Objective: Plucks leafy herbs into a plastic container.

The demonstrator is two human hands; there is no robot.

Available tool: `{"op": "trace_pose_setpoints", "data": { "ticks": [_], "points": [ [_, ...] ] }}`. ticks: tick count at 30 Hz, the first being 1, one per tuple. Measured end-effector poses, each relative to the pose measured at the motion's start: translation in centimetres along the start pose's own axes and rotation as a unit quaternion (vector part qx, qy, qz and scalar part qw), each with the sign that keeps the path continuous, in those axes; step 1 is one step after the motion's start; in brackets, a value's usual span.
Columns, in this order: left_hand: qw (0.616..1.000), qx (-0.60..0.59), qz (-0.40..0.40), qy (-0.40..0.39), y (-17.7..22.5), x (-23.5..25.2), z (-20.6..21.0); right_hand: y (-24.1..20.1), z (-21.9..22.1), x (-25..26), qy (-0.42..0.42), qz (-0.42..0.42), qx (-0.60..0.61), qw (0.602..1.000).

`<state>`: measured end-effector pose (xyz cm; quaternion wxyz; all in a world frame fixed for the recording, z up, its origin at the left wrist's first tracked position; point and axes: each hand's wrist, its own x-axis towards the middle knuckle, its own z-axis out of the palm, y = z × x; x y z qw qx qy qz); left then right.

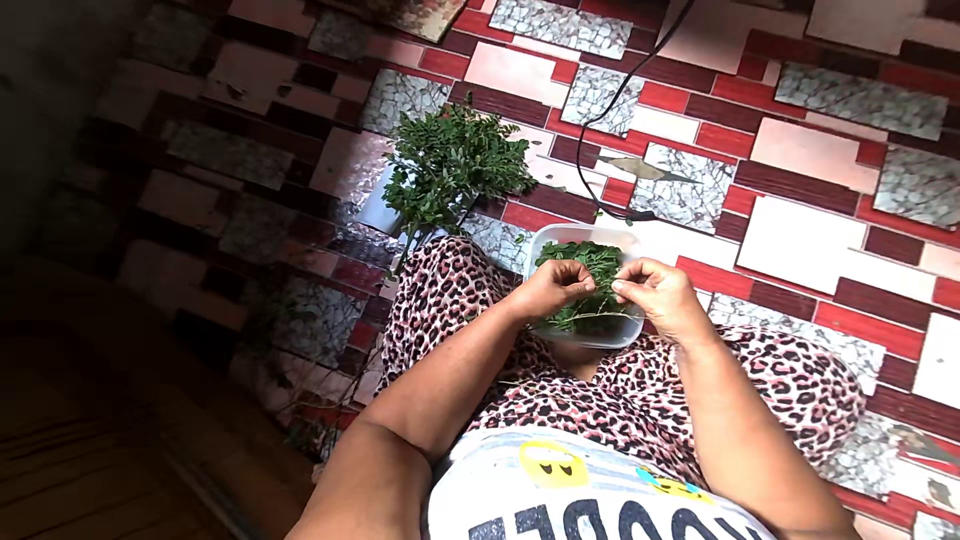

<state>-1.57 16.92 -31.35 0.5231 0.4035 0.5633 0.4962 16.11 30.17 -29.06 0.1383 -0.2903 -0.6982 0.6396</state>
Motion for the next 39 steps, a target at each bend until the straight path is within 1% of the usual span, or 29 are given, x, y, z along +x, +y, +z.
{"op": "trace_pose_setpoints", "data": {
  "ticks": [2, 4, 9, 15, 17, 19, 21, 23, 24, 26, 28, 29, 30, 31, 32, 33, 34, 35, 36, 37, 39],
  "points": [
    [1.0, 0.001, -0.005, 0.01, 0.0, -0.1, 0.0, -0.3, -0.8, -0.1, -0.012, -0.007, -0.075, 0.997],
    [1.0, -0.002, -0.008, 0.01, 0.0, -0.1, 0.0, -0.2, -1.0, -0.1, -0.02, -0.004, -0.116, 0.993],
    [1.0, -0.014, -0.005, 0.004, -0.1, 0.2, 0.3, 0.0, 0.2, 0.0, -0.02, -0.008, -0.091, 0.996],
    [1.0, -0.004, -0.004, 0.007, -0.1, 0.4, 0.4, 1.0, 1.3, 0.3, -0.011, -0.04, -0.111, 0.993],
    [1.0, -0.002, -0.002, 0.008, -0.2, 0.5, 0.6, 1.0, 1.3, 0.3, -0.024, -0.047, -0.122, 0.991],
    [1.0, 0.013, -0.005, 0.011, -0.5, 0.7, 0.7, 1.0, 1.3, 0.4, -0.04, -0.037, -0.132, 0.99],
    [0.999, 0.045, -0.007, 0.018, -0.8, 1.1, 0.9, 1.3, 0.9, 0.5, -0.017, 0.008, -0.118, 0.993],
    [0.995, 0.092, -0.015, 0.029, -0.8, 1.3, 0.9, 1.3, 0.1, 0.8, 0.05, 0.046, -0.106, 0.992],
    [0.994, 0.107, -0.019, 0.034, -0.7, 1.3, 0.8, 1.0, -0.3, 0.9, 0.085, 0.046, -0.103, 0.99],
    [0.993, 0.107, -0.033, 0.04, -0.3, 1.3, 0.7, -0.3, -0.9, 1.3, 0.147, -0.003, -0.093, 0.985],
    [0.996, 0.063, -0.042, 0.045, -0.3, 1.4, 0.8, -2.8, -0.3, 1.8, 0.188, -0.102, -0.081, 0.974],
    [0.997, 0.028, -0.043, 0.055, -0.5, 1.5, 0.9, -4.7, 0.9, 1.7, 0.187, -0.159, -0.077, 0.966],
    [0.997, -0.009, -0.047, 0.066, -0.5, 1.5, 1.0, -6.6, 2.6, 1.2, 0.158, -0.218, -0.086, 0.959],
    [0.994, -0.045, -0.056, 0.081, -0.2, 1.3, 1.1, -8.6, 4.8, 0.4, 0.102, -0.273, -0.104, 0.951],
    [0.99, -0.077, -0.068, 0.098, 0.7, 0.8, 1.2, -10.2, 7.3, -0.7, 0.013, -0.307, -0.128, 0.943],
    [0.983, -0.112, -0.092, 0.113, 2.3, 0.1, 1.2, -11.2, 9.6, -1.9, -0.075, -0.324, -0.16, 0.93],
    [0.978, -0.128, -0.105, 0.125, 3.0, -0.3, 1.4, -11.6, 11.6, -3.0, -0.143, -0.341, -0.194, 0.909],
    [0.974, -0.145, -0.096, 0.142, 2.7, -0.1, 1.5, -11.3, 12.9, -3.8, -0.183, -0.36, -0.208, 0.891],
    [0.975, -0.161, -0.075, 0.136, 1.5, 0.4, 1.3, -10.5, 13.5, -4.1, -0.194, -0.374, -0.197, 0.885],
    [0.977, -0.167, -0.052, 0.122, 0.5, 0.7, 1.1, -9.4, 13.5, -4.2, -0.17, -0.377, -0.18, 0.892],
    [0.985, -0.15, -0.008, 0.089, -0.8, 0.8, 0.5, -6.8, 11.9, -3.7, -0.061, -0.36, -0.153, 0.918]
  ]
}}
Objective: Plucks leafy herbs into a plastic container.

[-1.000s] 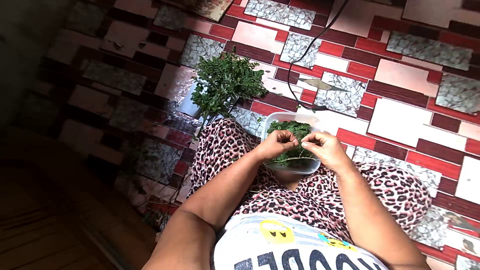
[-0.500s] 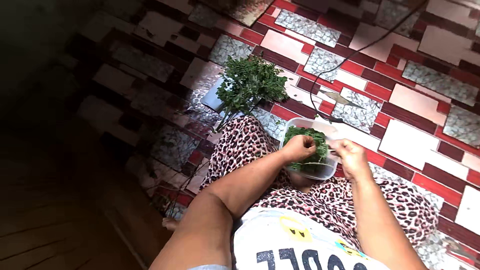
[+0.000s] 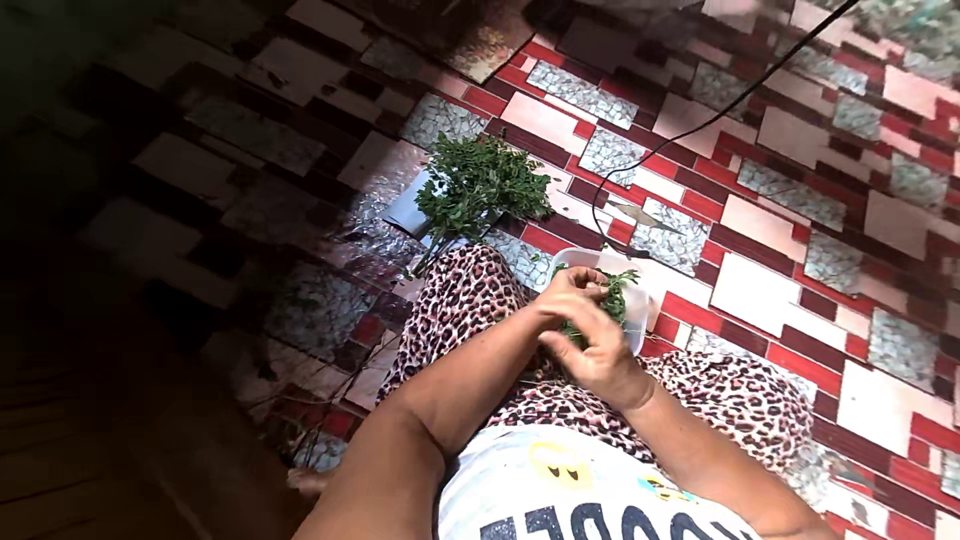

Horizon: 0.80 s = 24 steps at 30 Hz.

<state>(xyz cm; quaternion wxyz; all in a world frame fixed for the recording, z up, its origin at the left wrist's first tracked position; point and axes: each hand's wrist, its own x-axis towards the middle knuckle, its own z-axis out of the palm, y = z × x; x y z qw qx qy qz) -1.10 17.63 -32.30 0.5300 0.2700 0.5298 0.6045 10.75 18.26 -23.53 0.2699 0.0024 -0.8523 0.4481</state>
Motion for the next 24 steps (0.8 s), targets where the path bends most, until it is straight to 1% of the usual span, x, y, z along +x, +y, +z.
{"op": "trace_pose_setpoints", "data": {
  "ticks": [2, 5, 7, 9, 10, 12, 15, 17, 19, 22, 24],
  "points": [
    [1.0, 0.002, 0.004, -0.015, 0.3, -0.3, -0.3, 3.0, -1.7, -1.6, 0.086, 0.059, -0.02, 0.994],
    [1.0, -0.004, -0.024, -0.01, 2.2, -1.3, 0.7, 6.6, -4.2, -4.3, 0.134, 0.201, -0.023, 0.97],
    [1.0, -0.005, -0.02, -0.021, 2.2, -1.4, 1.0, 7.9, -5.0, -5.5, 0.164, 0.291, 0.031, 0.942],
    [0.999, 0.031, 0.005, -0.023, 1.7, -1.3, 1.2, 8.4, -5.2, -5.6, 0.211, 0.345, 0.144, 0.903],
    [0.998, 0.058, 0.015, -0.021, 1.5, -1.3, 1.2, 8.4, -5.2, -5.3, 0.23, 0.357, 0.188, 0.886],
    [0.995, 0.094, 0.025, -0.01, 1.0, -1.1, 1.3, 8.4, -5.2, -4.9, 0.257, 0.368, 0.237, 0.862],
    [0.994, 0.112, 0.011, 0.013, 0.7, -0.9, 1.4, 8.8, -5.4, -5.0, 0.27, 0.378, 0.28, 0.84],
    [0.993, 0.112, 0.007, 0.027, 0.2, -0.6, 1.3, 9.2, -5.7, -5.4, 0.26, 0.39, 0.3, 0.831],
    [0.992, 0.122, 0.013, 0.033, -0.5, -0.2, 1.3, 9.5, -6.0, -5.7, 0.242, 0.403, 0.302, 0.829],
    [0.989, 0.15, 0.004, 0.018, 0.3, -0.6, 2.0, 9.2, -6.0, -5.5, 0.244, 0.417, 0.248, 0.839],
    [0.991, 0.134, -0.011, 0.009, 0.6, -0.8, 2.3, 9.4, -5.9, -5.5, 0.24, 0.417, 0.223, 0.848]
  ]
}}
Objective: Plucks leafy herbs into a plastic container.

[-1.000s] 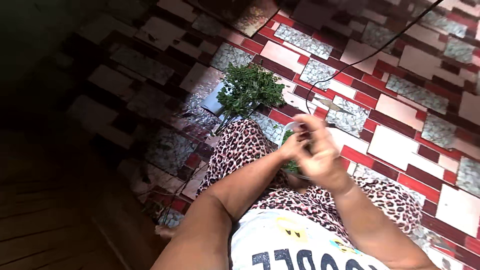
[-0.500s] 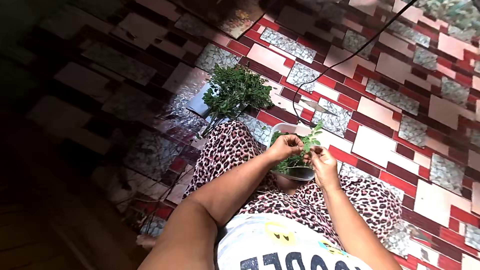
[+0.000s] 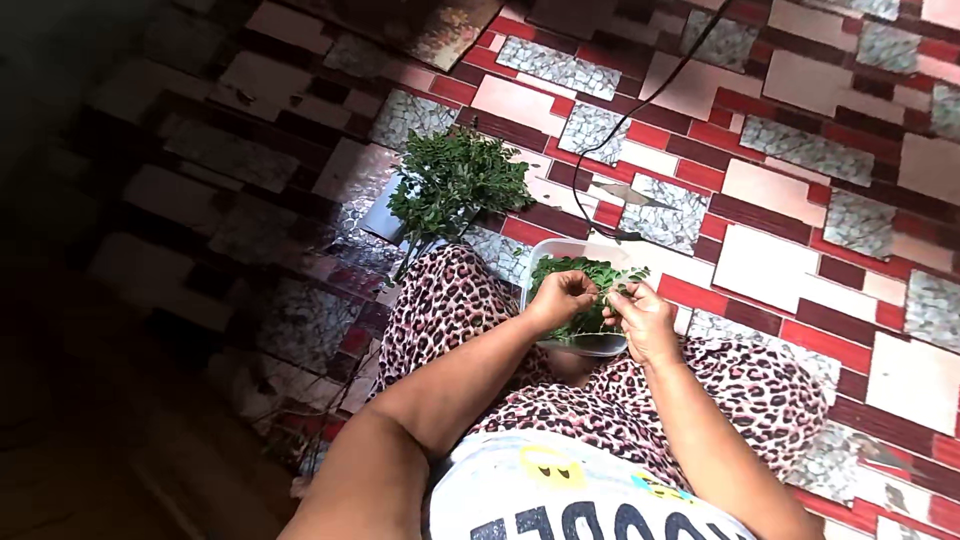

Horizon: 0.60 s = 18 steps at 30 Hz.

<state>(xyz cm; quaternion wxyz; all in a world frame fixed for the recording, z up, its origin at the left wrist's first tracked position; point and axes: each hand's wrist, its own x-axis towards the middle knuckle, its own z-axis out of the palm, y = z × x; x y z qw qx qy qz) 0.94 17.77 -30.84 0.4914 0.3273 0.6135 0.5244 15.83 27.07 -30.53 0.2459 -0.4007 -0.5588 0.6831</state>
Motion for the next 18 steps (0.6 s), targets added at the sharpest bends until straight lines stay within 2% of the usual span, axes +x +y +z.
{"op": "trace_pose_setpoints", "data": {
  "ticks": [3, 5, 9, 18],
  "points": [
    [0.994, -0.088, -0.06, -0.022, -0.07, 0.05, -0.08, 0.18, -0.22, 0.25, -0.007, -0.012, -0.014, 1.0],
    [0.99, -0.126, -0.059, -0.021, -0.43, 0.17, -0.21, 0.38, -0.27, 0.3, -0.016, -0.026, -0.021, 0.999],
    [0.994, -0.102, -0.033, -0.017, -0.48, 0.0, -0.36, 0.7, -0.3, 0.29, -0.025, -0.043, -0.045, 0.998],
    [0.997, -0.071, -0.036, 0.001, -0.07, -0.6, -0.31, 0.56, 0.05, -0.22, 0.022, -0.11, -0.159, 0.981]
  ]
}}
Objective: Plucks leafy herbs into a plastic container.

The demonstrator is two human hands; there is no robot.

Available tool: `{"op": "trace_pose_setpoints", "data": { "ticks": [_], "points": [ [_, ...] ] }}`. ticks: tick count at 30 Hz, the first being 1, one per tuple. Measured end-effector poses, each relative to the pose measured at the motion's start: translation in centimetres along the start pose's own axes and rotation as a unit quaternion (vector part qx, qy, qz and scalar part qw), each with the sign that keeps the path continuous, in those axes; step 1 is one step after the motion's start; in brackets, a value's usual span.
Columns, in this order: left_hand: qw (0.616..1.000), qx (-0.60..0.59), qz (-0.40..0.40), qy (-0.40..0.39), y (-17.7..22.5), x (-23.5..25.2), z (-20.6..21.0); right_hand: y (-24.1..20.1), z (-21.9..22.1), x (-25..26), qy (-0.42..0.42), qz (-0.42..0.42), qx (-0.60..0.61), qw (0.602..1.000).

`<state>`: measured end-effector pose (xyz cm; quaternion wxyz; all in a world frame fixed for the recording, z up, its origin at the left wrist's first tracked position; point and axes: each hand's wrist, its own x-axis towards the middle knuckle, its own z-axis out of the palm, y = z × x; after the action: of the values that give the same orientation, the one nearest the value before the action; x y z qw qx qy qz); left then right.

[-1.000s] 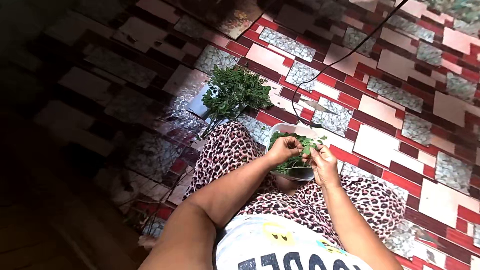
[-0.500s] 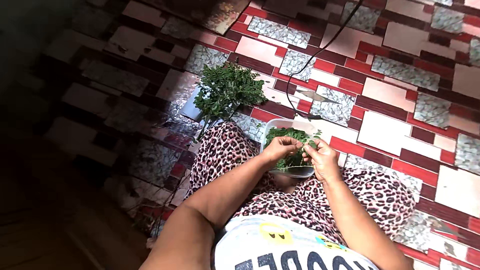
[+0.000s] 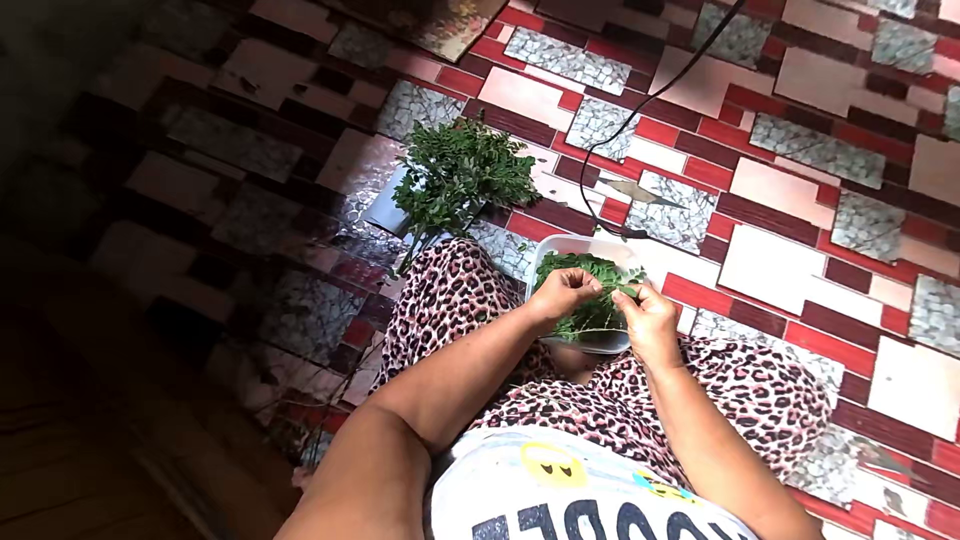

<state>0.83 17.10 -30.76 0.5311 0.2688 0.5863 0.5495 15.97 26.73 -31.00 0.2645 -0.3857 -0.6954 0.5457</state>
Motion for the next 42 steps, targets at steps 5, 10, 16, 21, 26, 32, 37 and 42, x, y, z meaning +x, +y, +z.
{"op": "trace_pose_setpoints", "data": {
  "ticks": [5, 10, 16, 21, 26, 32, 37, 42],
  "points": [
    [0.999, -0.043, 0.015, 0.001, -1.2, 1.3, -0.8, 0.1, -0.4, 0.1, -0.027, 0.007, 0.029, 0.999],
    [0.995, -0.102, -0.009, 0.01, -1.4, 1.8, -0.6, 0.1, -0.3, 0.2, -0.025, 0.089, 0.111, 0.989],
    [0.989, -0.138, -0.014, 0.046, -0.2, 1.5, -2.0, 0.3, -1.1, 0.8, -0.042, 0.036, -0.023, 0.998],
    [0.99, -0.055, 0.031, 0.125, 0.0, 1.3, -3.7, 0.9, -0.8, 0.7, -0.083, -0.077, -0.193, 0.975],
    [0.983, -0.028, 0.069, 0.168, 0.6, 1.3, -4.3, 1.1, -0.3, 1.1, -0.166, -0.149, -0.355, 0.908],
    [0.97, -0.057, 0.227, 0.059, 1.7, -0.1, -3.6, 1.1, 1.3, 0.7, -0.242, -0.065, -0.494, 0.832],
    [0.913, 0.018, 0.042, -0.405, 3.8, -3.2, -1.9, 0.4, 1.6, 1.1, -0.284, -0.03, -0.514, 0.809],
    [0.958, 0.166, -0.081, -0.218, 1.2, -1.5, -1.5, 0.5, 1.1, 1.3, -0.251, -0.048, -0.46, 0.85]
  ]
}}
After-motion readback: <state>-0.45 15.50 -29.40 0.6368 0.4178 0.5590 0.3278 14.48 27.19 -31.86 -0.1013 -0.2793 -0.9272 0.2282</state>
